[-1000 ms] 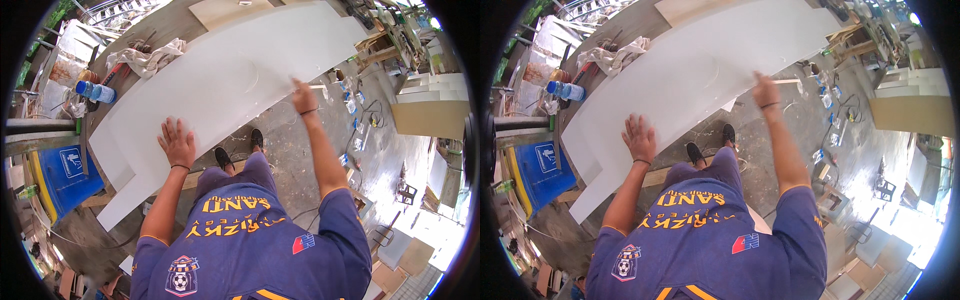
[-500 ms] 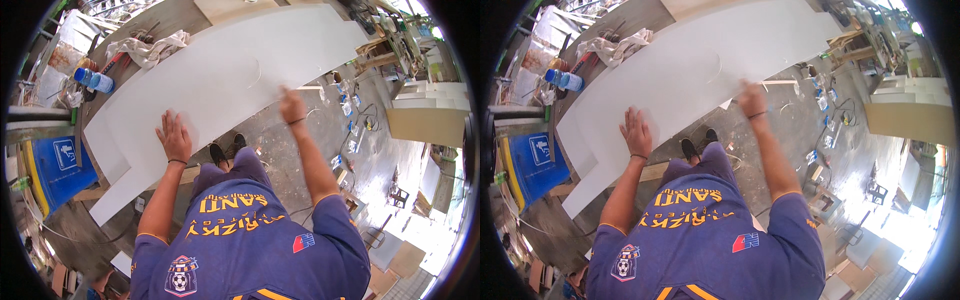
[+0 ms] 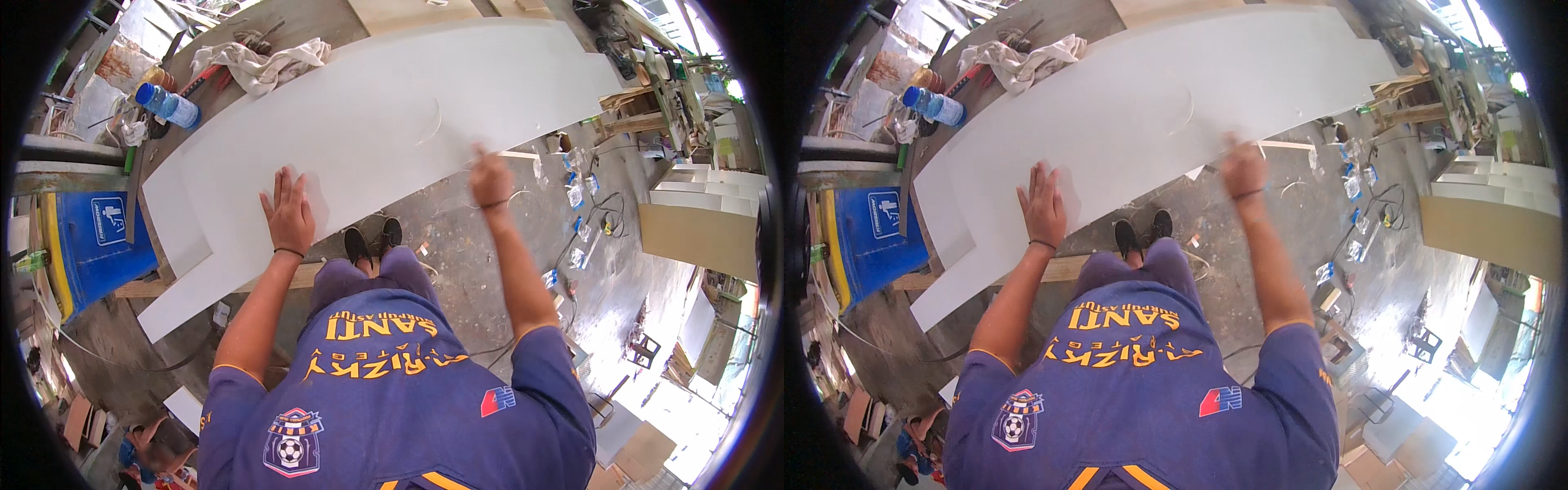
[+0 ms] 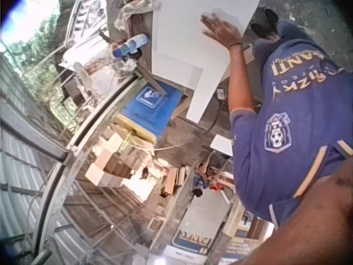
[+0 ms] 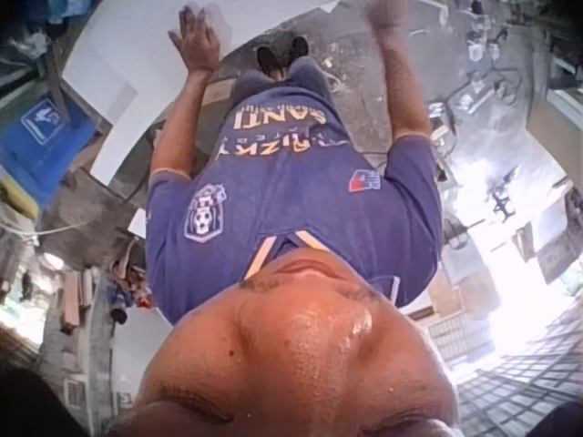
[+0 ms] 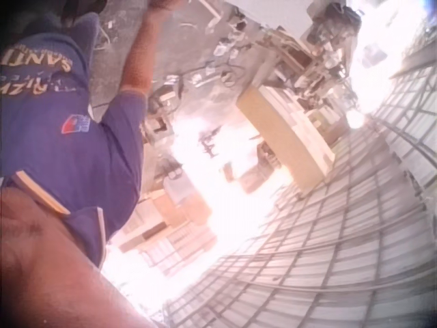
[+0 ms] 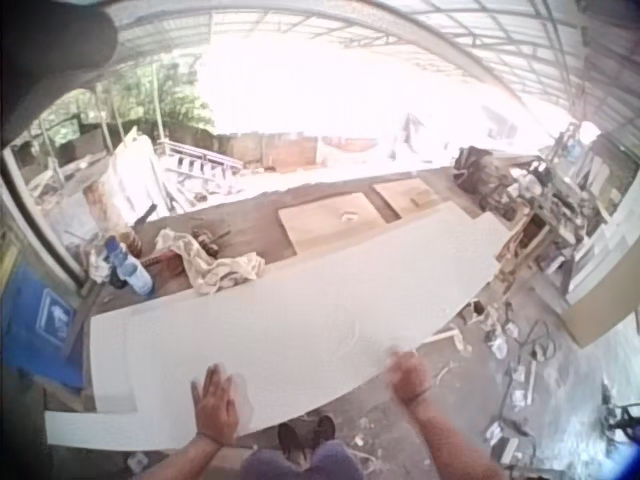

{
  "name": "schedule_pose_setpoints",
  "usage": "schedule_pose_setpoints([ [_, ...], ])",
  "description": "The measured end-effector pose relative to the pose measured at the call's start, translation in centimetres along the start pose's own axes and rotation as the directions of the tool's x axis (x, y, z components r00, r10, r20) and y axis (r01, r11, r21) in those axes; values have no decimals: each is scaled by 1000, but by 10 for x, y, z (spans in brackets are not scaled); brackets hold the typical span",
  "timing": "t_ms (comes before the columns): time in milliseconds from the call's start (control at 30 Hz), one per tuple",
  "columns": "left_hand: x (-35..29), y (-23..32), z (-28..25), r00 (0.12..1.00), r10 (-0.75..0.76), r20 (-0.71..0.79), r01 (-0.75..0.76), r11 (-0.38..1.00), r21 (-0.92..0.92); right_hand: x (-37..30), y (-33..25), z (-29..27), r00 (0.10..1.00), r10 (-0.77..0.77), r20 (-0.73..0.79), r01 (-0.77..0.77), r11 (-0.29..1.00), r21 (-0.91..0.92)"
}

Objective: The person cleans a white furniture panel using a cloth and liquid from a blue bottle, then marks a circle on the panel using a round template and a pencil.

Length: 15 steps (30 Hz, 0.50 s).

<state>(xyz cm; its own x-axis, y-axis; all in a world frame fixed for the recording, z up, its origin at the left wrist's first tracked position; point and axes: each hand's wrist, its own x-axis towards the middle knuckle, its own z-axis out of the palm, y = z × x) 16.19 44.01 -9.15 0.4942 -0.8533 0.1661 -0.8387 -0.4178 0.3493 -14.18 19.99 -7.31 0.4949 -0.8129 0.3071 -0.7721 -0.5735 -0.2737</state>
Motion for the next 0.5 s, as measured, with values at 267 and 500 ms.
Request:
schedule_pose_setpoints([
  [267,3,-7,2,1000,-30,1,30,995,-93,-105,-210,35,859,-470,202,366,841,399],
  [500,-9,29,-2,920,364,147,-359,931,-62,-79,-74,-11,969,-129,211,34,913,406],
])
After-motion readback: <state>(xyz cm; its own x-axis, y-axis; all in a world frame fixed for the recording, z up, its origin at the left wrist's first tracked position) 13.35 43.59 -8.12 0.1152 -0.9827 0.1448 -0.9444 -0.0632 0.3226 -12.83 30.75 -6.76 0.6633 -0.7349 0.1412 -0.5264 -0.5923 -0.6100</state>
